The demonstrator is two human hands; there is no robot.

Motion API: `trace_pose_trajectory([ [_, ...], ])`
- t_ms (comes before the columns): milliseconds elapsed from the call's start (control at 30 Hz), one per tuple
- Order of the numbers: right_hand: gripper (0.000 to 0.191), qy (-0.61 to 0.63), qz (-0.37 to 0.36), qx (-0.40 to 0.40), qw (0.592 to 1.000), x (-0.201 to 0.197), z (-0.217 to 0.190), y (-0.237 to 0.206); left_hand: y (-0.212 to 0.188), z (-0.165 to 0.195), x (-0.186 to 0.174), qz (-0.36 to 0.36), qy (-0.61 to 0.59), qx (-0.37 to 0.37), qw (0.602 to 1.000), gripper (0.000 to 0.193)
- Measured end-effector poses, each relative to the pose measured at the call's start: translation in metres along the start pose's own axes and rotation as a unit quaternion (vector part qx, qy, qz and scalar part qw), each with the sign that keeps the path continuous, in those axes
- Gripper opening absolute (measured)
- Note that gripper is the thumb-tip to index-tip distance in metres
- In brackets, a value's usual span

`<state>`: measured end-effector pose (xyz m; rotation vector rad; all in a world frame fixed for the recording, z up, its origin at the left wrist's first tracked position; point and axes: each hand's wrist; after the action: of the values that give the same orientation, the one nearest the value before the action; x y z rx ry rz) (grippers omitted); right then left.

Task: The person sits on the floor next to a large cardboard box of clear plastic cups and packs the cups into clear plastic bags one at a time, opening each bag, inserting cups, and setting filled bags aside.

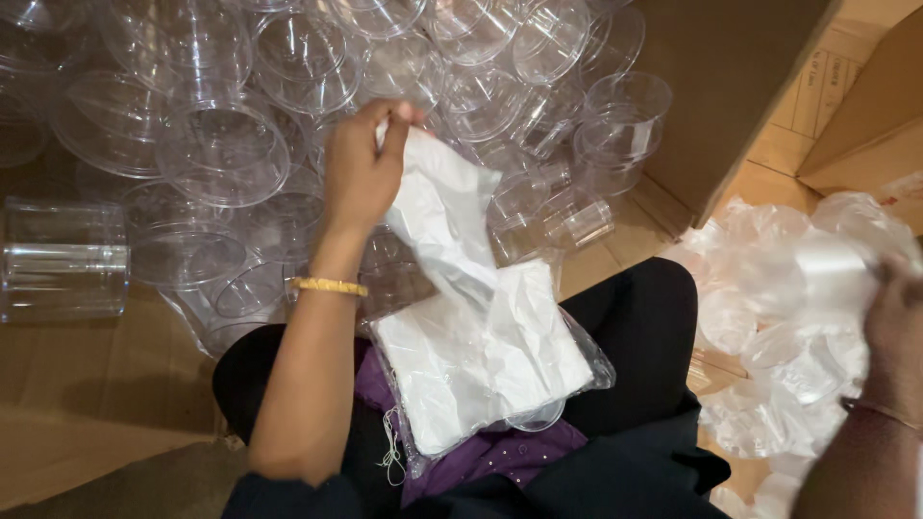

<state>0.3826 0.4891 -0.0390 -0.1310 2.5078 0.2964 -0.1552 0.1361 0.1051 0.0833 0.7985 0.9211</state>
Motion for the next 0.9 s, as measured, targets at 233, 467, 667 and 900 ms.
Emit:
trace_pose_trajectory([
  [233, 0.016, -0.072, 0.080, -0.077, 0.991, 0.016, -0.034, 0.016, -0.021, 0.015, 0.008, -0.005, 0.011, -0.016, 1.000, 0.044],
  [467, 0.049, 0.343, -0.335, -0.322, 0.817, 0.195, -0.320, -0.095, -0.020, 0.015, 0.014, -0.005, -0.029, -0.042, 0.999, 0.042],
  [667, 0.013, 0.364, -0.397, -0.200, 0.819, 0.251, -0.387, -0.122, -0.024, -0.018, 0.003, -0.063, -0.224, 0.024, 0.972, 0.017],
  [900, 0.010, 0.200, -0.278, -0.344, 0.874, 0.246, -0.381, -0.135, -0.018, -0.041, 0.025, -0.054, -0.255, 0.014, 0.965, 0.019],
])
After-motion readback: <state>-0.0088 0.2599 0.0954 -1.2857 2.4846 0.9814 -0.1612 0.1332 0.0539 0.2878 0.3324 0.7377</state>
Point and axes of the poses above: each hand's wrist, its own y-axis towards the middle knuckle, its own x-axis out of the palm, z = x × y, and after that the axes turned 11 degrees about y, right-handed
